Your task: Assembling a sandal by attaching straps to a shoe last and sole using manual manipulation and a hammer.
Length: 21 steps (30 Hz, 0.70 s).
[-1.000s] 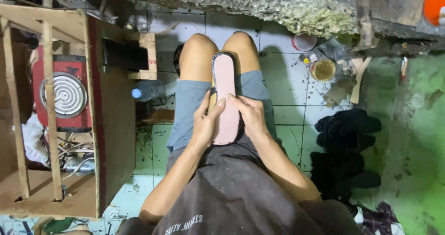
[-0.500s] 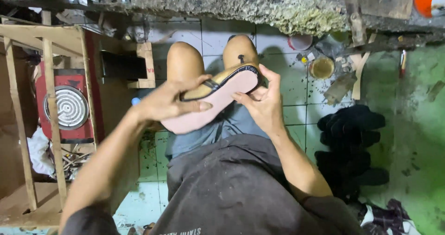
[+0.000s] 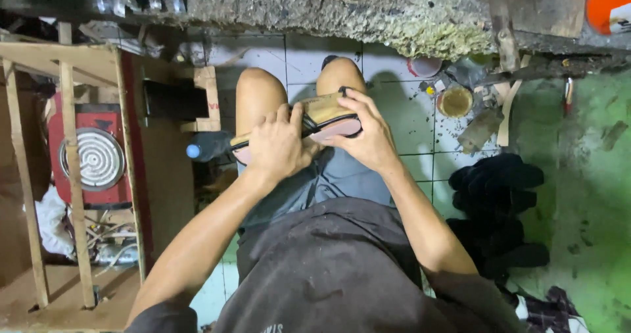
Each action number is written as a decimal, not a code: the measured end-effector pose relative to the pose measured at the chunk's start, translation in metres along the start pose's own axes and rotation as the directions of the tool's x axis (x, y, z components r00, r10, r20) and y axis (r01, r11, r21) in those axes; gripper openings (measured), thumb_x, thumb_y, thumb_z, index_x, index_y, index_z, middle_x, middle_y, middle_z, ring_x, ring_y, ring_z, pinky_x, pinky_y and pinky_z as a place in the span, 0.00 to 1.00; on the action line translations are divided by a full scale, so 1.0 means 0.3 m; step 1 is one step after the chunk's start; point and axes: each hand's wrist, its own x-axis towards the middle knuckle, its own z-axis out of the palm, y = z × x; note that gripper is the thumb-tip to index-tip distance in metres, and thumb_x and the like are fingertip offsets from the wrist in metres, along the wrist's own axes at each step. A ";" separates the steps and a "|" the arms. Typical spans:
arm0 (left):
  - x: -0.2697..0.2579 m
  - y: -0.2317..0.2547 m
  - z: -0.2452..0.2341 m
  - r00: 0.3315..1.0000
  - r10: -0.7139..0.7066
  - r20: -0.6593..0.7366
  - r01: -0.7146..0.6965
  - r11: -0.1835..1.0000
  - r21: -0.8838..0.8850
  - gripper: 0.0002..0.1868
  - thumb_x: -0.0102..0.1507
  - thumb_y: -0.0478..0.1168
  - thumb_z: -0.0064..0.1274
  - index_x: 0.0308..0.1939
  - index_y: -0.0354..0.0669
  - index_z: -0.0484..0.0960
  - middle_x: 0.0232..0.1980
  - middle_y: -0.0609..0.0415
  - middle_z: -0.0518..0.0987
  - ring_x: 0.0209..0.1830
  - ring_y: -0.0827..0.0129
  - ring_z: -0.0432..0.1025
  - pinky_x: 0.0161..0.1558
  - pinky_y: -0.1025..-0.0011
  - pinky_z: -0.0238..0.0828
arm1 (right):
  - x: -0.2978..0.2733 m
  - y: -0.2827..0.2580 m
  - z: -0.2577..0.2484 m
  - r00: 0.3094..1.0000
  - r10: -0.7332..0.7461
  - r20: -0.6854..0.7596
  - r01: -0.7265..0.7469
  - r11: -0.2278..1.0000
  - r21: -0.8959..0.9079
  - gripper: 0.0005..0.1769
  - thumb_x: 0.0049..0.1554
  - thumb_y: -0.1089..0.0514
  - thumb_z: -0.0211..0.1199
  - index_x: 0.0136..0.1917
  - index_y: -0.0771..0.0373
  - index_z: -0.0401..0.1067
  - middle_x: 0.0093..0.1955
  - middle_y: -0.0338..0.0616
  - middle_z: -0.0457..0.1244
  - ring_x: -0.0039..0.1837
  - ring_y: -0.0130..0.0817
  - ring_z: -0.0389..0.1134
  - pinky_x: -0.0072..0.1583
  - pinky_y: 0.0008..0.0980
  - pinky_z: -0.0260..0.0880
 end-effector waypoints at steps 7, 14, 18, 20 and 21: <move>-0.020 0.009 0.024 0.985 -0.076 -0.158 0.080 0.997 0.016 0.46 0.54 0.63 0.60 0.69 0.46 0.62 0.65 0.42 0.70 0.60 0.49 0.71 0.60 0.51 0.68 | 0.015 0.004 0.079 0.987 0.001 -0.160 0.023 0.989 0.145 0.37 0.37 0.50 0.87 0.57 0.57 0.74 0.64 0.42 0.63 0.66 0.49 0.67 0.68 0.41 0.63; -0.035 -0.032 -0.016 0.985 0.014 -0.173 -0.023 0.999 -0.045 0.44 0.56 0.67 0.58 0.68 0.47 0.67 0.61 0.42 0.74 0.57 0.48 0.74 0.57 0.50 0.69 | 0.054 0.064 0.044 0.999 -0.022 -0.044 0.037 0.929 0.369 0.25 0.42 0.61 0.82 0.53 0.56 0.80 0.59 0.44 0.70 0.63 0.42 0.70 0.64 0.37 0.68; -0.024 -0.077 -0.067 0.994 0.041 -0.100 -0.051 0.994 -0.098 0.44 0.56 0.69 0.56 0.67 0.48 0.70 0.60 0.43 0.77 0.57 0.47 0.75 0.57 0.51 0.70 | 0.087 0.062 0.013 0.997 -0.052 0.054 0.023 0.901 0.434 0.20 0.46 0.63 0.79 0.53 0.59 0.80 0.57 0.49 0.70 0.62 0.44 0.71 0.63 0.39 0.69; -0.013 -0.119 -0.073 0.997 0.075 0.024 -0.066 0.965 -0.255 0.37 0.64 0.69 0.44 0.68 0.51 0.71 0.61 0.43 0.77 0.59 0.43 0.73 0.59 0.47 0.67 | 0.090 0.049 0.012 0.989 0.041 0.143 -0.104 0.878 0.466 0.18 0.48 0.64 0.76 0.54 0.61 0.79 0.57 0.50 0.70 0.54 0.38 0.73 0.37 0.24 0.76; 0.000 -0.119 -0.069 0.997 0.067 0.024 -0.059 0.964 -0.257 0.37 0.64 0.69 0.44 0.68 0.51 0.71 0.61 0.43 0.77 0.59 0.43 0.73 0.59 0.47 0.67 | 0.089 0.040 0.007 0.988 0.038 0.150 -0.104 0.878 0.468 0.18 0.48 0.64 0.76 0.54 0.61 0.79 0.57 0.50 0.70 0.54 0.38 0.73 0.37 0.24 0.76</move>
